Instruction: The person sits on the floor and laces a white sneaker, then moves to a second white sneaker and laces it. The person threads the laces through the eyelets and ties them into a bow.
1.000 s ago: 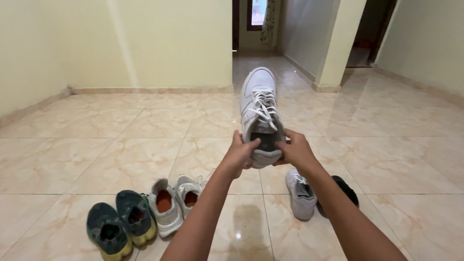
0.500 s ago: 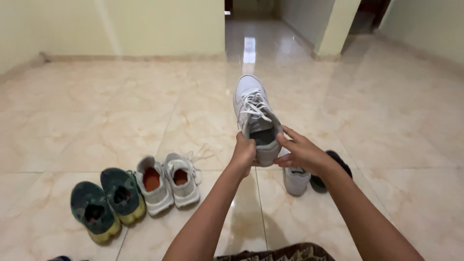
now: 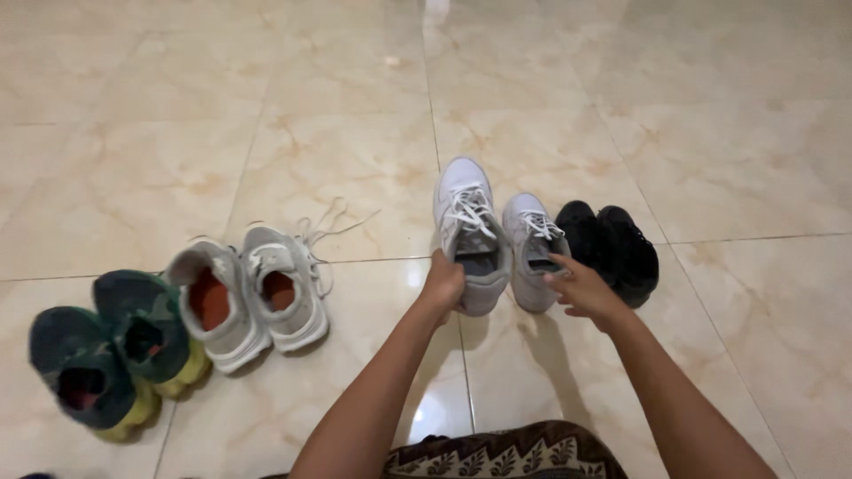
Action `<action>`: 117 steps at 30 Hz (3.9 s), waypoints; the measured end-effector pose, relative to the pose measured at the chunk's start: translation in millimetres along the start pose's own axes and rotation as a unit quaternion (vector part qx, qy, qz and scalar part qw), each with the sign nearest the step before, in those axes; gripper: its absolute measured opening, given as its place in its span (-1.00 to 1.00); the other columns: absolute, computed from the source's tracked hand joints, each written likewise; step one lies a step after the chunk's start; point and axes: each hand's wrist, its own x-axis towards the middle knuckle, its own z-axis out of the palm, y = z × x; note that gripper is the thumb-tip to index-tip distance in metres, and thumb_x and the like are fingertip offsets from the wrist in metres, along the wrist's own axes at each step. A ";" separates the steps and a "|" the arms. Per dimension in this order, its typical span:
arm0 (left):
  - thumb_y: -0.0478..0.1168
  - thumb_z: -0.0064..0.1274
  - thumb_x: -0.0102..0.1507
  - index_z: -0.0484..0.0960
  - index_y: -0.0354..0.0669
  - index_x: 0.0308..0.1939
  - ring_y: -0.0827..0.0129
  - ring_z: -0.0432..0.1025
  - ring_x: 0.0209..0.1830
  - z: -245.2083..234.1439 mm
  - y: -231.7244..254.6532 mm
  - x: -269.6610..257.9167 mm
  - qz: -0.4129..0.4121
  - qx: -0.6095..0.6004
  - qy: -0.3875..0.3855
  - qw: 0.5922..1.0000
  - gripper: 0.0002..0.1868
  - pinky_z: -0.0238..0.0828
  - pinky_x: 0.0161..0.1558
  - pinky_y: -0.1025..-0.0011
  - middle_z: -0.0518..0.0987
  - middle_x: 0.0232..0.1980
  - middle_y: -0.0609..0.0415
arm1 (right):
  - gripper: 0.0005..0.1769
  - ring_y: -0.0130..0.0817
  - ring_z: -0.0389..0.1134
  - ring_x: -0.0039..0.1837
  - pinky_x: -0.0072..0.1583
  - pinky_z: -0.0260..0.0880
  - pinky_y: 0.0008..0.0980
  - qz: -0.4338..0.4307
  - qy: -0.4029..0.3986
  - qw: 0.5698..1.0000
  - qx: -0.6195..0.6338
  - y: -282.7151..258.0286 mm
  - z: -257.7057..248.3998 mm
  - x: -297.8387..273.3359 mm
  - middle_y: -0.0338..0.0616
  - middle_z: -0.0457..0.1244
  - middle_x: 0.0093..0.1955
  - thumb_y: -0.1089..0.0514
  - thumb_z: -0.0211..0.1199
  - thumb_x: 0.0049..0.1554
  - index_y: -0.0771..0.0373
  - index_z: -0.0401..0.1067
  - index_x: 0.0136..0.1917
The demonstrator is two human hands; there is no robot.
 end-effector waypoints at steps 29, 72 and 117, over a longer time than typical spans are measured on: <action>-0.21 -0.11 0.25 0.27 -0.37 0.27 -0.20 0.47 0.15 93.9 -158.5 135.3 -0.002 0.125 0.047 0.991 -0.47 0.42 0.13 0.09 0.52 0.17 -0.42 | -0.56 0.00 0.42 0.09 0.12 0.40 -0.13 -0.173 0.180 0.943 -0.221 86.3 -5.2 76.7 0.10 0.38 0.04 0.03 0.31 0.13 0.17 0.42 0.25; 0.07 -0.02 0.33 0.39 -0.32 0.36 0.20 0.41 0.35 -356.8 102.2 -300.1 0.229 0.039 0.167 0.958 -0.35 0.31 0.29 0.34 0.51 0.34 -0.14 | -0.40 0.10 0.07 0.55 0.41 0.19 -0.09 -0.474 0.080 0.844 -0.238 -251.4 290.8 -241.5 0.21 -0.05 0.58 -0.09 0.39 0.07 0.09 0.40 0.34; 0.06 0.04 0.28 0.60 -0.27 0.13 0.13 0.54 0.14 -330.0 -138.4 -39.7 0.059 0.119 0.211 0.969 -0.49 0.40 0.17 0.30 0.66 0.10 -0.13 | -0.58 -0.02 0.32 0.24 0.22 0.34 -0.13 -0.350 -0.207 0.822 -0.399 -109.9 419.3 -1.9 -0.04 0.27 0.20 0.03 0.32 0.11 0.16 0.43 0.21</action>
